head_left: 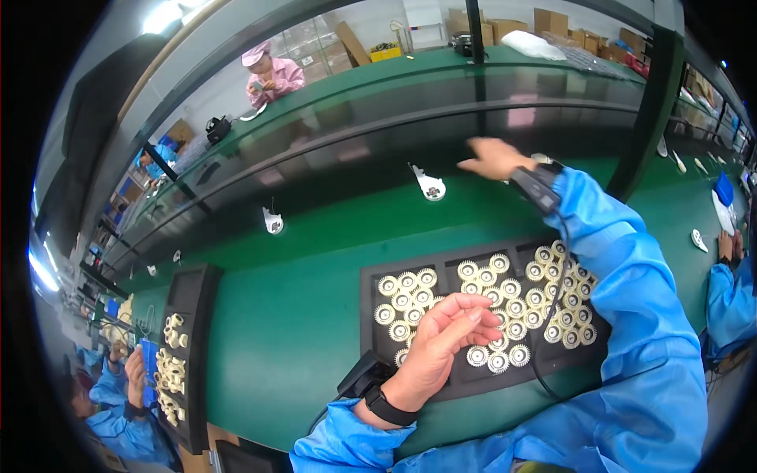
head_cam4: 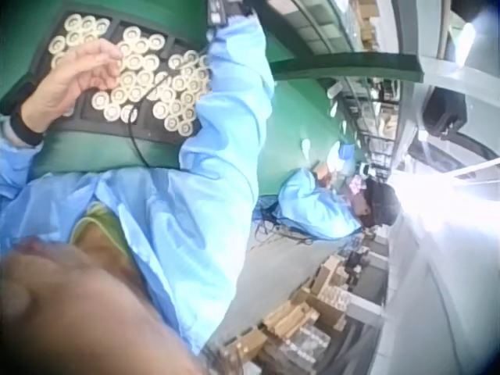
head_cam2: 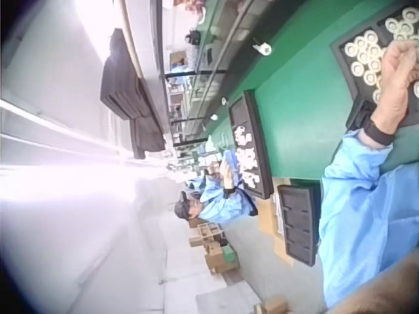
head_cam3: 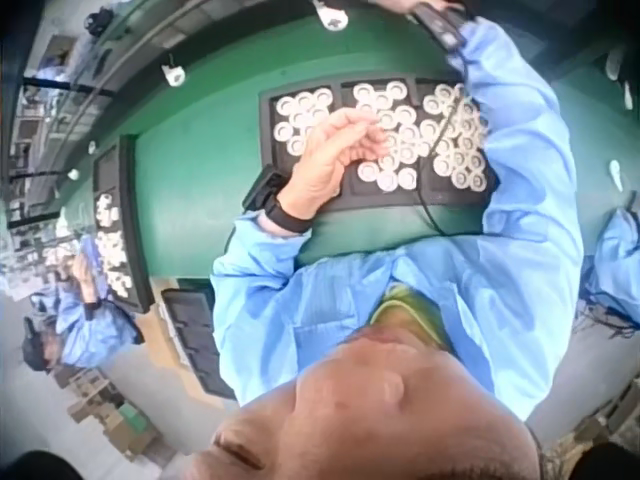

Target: Assembling small white plastic gear components into a larger assembly.

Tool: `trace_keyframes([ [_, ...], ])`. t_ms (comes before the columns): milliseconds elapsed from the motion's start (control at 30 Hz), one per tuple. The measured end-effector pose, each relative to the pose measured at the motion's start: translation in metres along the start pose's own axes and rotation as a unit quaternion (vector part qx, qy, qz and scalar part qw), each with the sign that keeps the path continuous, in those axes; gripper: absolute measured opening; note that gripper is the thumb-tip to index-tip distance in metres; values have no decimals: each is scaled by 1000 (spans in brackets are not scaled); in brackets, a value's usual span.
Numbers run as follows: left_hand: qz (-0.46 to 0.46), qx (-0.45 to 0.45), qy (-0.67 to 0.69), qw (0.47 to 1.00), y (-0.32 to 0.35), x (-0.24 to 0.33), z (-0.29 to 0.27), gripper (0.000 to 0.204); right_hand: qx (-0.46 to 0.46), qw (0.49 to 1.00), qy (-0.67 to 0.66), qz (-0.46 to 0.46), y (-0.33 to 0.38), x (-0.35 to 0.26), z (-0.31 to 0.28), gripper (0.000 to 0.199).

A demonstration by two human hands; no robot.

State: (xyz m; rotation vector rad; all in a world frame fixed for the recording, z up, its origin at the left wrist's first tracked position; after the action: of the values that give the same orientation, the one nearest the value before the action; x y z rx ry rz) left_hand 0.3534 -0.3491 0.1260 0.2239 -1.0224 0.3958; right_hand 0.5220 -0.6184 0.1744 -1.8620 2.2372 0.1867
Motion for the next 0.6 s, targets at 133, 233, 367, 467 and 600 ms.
trace_keyframes([
  [133, 25, 12, 10, 1000, 7, 2, -6, 26, -52, 997, 43, -38, -18, -60, 58, 59],
  [233, -11, 0, 5, 1000, 4, -5, -5, 27, 4, 995, 70, -75, -13, -55, 68, 49],
  [367, -17, -6, 118, 993, 3, -8, -9, 31, -52, 963, -13, -265, 33, -88, 28, 46],
  [467, -28, -20, 189, 981, -5, -9, -8, 49, -147, 905, -151, -370, 126, -136, -33, 55],
  [600, -36, -136, 301, 943, -1, -2, 6, 62, -174, 858, -75, -477, 207, -164, -41, 56],
])
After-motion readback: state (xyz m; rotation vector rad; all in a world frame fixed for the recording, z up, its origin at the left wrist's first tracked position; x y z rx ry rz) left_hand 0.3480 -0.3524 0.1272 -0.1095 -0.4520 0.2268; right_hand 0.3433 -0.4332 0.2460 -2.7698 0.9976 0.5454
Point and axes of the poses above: each hand's wrist, its own y-axis away from the middle knuckle, its own z-axis out of the palm, x = y × z, the point moved 7 cm from there along -y, towards the middle knuckle, and after that the axes turned 8 degrees about -x, right-handed, at the moved point
